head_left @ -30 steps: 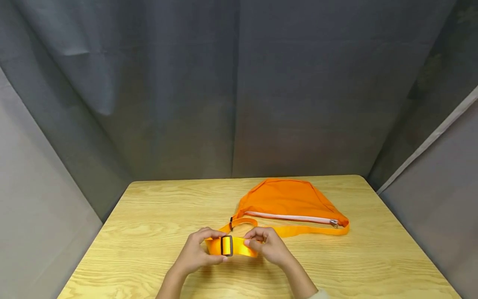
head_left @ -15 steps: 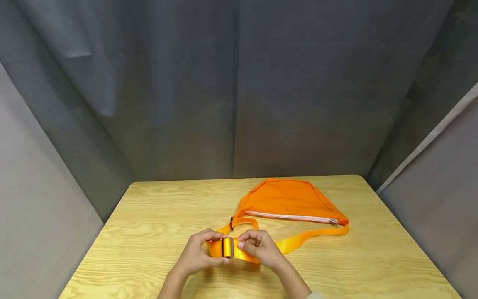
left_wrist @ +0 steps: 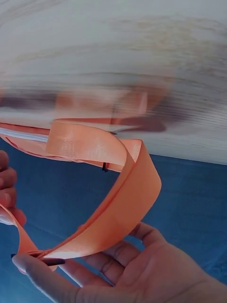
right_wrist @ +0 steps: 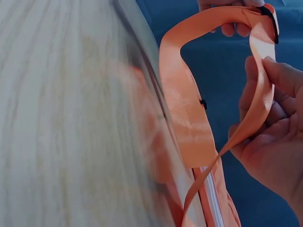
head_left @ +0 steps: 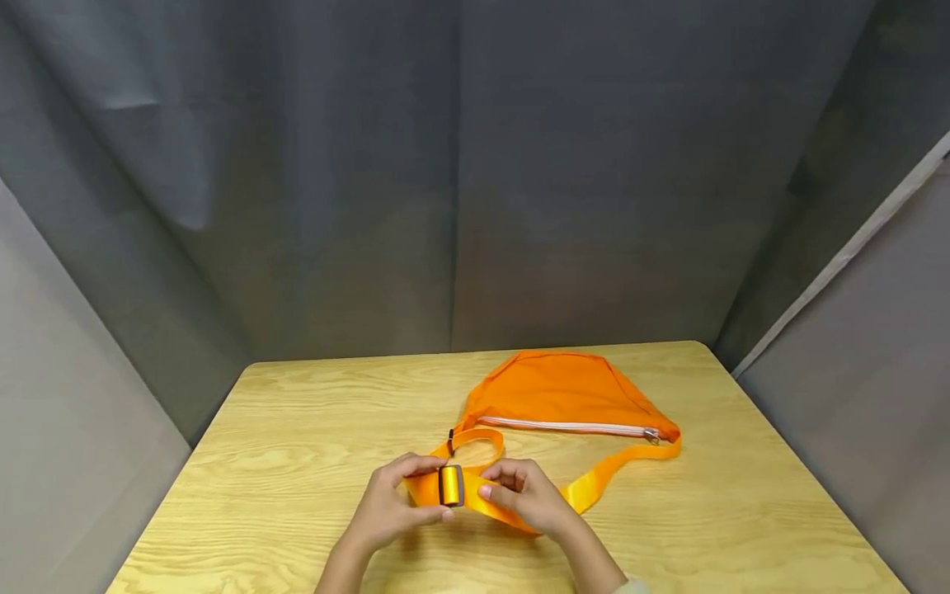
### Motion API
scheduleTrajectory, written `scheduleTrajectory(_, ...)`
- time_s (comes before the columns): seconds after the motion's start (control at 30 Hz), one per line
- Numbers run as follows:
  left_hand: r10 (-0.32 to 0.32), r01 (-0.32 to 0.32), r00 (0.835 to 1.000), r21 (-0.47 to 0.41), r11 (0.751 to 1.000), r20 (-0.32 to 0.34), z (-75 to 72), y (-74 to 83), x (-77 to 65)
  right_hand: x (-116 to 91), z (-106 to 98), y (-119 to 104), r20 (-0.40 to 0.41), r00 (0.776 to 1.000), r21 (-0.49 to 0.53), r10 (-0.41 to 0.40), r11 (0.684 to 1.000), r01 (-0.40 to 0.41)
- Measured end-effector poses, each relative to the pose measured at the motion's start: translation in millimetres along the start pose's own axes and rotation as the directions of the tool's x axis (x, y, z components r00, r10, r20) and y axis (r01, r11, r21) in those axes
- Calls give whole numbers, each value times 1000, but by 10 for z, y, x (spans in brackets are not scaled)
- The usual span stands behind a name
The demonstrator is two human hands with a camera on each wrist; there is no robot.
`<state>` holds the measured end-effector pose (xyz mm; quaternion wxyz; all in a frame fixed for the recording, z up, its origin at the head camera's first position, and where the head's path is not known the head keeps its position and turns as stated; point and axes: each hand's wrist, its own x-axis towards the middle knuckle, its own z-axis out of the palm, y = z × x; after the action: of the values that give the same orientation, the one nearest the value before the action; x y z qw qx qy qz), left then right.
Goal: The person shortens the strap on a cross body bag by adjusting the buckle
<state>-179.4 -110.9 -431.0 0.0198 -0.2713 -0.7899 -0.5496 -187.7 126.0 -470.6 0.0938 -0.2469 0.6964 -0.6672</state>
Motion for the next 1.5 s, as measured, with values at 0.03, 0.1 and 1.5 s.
scheduleTrajectory(0.03,-1,1,1000,-4,1000,-7,-3,-2,-12,14,9,15,0,1000,9,-11,1000,11)
scheduleTrajectory(0.1,2,-2,1000,-15,1000,-16,-6,-18,-38,30,32,23,5,1000,17,-2,1000,2)
scheduleTrajectory(1.5,-8,9,1000,-45,999,24,91,56,16,-29,-85,161,4,1000,98,12,995,-13)
